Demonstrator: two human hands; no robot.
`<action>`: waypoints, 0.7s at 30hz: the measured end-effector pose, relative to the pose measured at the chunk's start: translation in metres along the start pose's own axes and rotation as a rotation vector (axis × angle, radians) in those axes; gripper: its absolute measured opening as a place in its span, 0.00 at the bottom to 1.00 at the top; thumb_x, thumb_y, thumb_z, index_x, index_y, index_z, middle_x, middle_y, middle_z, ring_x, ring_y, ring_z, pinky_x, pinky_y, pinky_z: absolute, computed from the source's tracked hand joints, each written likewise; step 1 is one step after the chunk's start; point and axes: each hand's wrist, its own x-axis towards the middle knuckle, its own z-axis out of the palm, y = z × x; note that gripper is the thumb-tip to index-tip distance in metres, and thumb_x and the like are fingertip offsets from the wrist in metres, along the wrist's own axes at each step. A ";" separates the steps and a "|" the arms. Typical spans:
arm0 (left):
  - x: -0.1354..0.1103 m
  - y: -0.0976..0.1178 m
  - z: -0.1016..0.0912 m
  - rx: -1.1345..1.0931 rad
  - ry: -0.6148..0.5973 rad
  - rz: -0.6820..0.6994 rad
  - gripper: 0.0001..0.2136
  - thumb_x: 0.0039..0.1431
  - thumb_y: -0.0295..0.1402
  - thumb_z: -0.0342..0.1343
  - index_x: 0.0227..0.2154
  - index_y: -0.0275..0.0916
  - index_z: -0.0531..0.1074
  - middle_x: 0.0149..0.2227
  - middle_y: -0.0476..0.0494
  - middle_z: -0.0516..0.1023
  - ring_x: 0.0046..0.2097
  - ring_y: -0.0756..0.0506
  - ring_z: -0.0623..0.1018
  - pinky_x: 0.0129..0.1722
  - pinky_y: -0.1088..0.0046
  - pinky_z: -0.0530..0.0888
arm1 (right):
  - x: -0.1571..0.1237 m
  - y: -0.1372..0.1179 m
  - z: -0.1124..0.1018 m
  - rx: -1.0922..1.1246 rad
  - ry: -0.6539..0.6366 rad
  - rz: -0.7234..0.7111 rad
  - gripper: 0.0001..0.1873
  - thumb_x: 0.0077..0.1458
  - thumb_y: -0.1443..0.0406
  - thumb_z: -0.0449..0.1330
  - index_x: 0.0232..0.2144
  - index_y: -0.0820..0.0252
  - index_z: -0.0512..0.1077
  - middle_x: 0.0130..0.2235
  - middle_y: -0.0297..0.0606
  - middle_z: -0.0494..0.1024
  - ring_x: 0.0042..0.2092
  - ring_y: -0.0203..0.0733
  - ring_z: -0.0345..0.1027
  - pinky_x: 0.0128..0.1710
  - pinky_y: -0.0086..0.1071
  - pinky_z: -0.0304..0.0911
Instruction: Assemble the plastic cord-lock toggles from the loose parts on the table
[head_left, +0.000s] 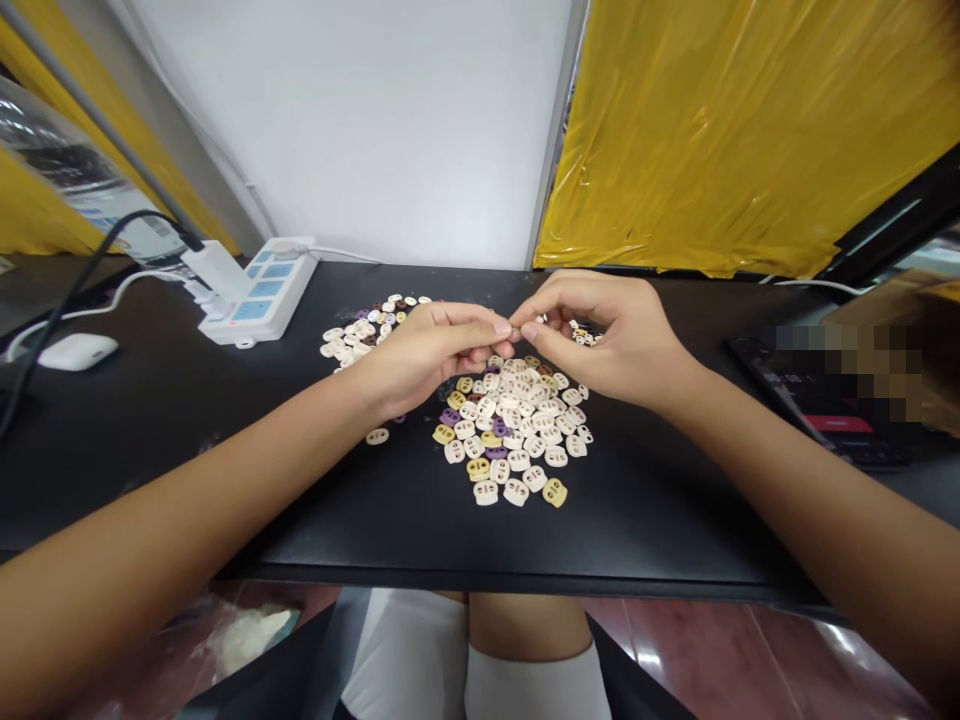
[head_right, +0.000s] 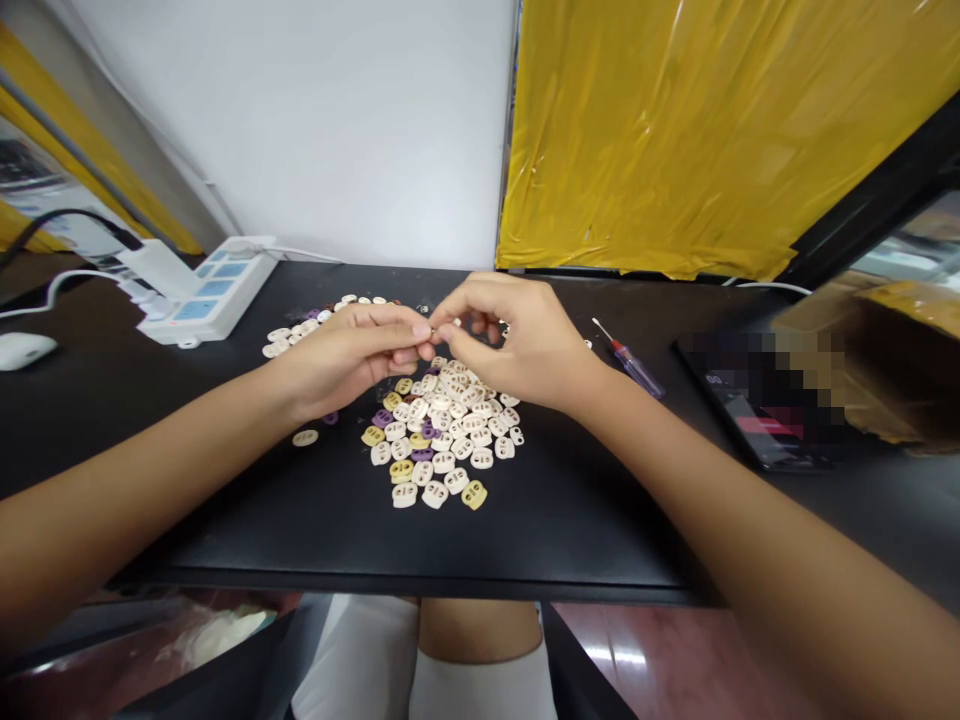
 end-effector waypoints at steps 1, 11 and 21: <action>0.000 0.001 0.000 0.009 0.028 0.019 0.03 0.53 0.32 0.70 0.28 0.38 0.84 0.29 0.46 0.81 0.28 0.56 0.69 0.29 0.81 0.68 | 0.000 -0.001 0.001 0.058 0.009 0.050 0.04 0.56 0.70 0.63 0.32 0.59 0.78 0.31 0.35 0.80 0.31 0.36 0.69 0.32 0.33 0.65; 0.000 0.004 0.001 0.191 0.167 0.107 0.04 0.53 0.33 0.69 0.29 0.39 0.84 0.31 0.44 0.83 0.28 0.53 0.73 0.27 0.77 0.69 | 0.002 -0.001 0.012 0.524 0.091 0.420 0.15 0.46 0.57 0.76 0.32 0.58 0.80 0.32 0.38 0.82 0.33 0.42 0.77 0.34 0.38 0.75; -0.001 0.002 0.002 0.231 0.154 0.102 0.03 0.53 0.33 0.69 0.29 0.39 0.84 0.30 0.45 0.82 0.27 0.55 0.72 0.26 0.79 0.69 | 0.002 0.007 0.012 0.582 0.051 0.458 0.15 0.43 0.57 0.78 0.28 0.60 0.81 0.29 0.36 0.82 0.31 0.37 0.73 0.35 0.35 0.72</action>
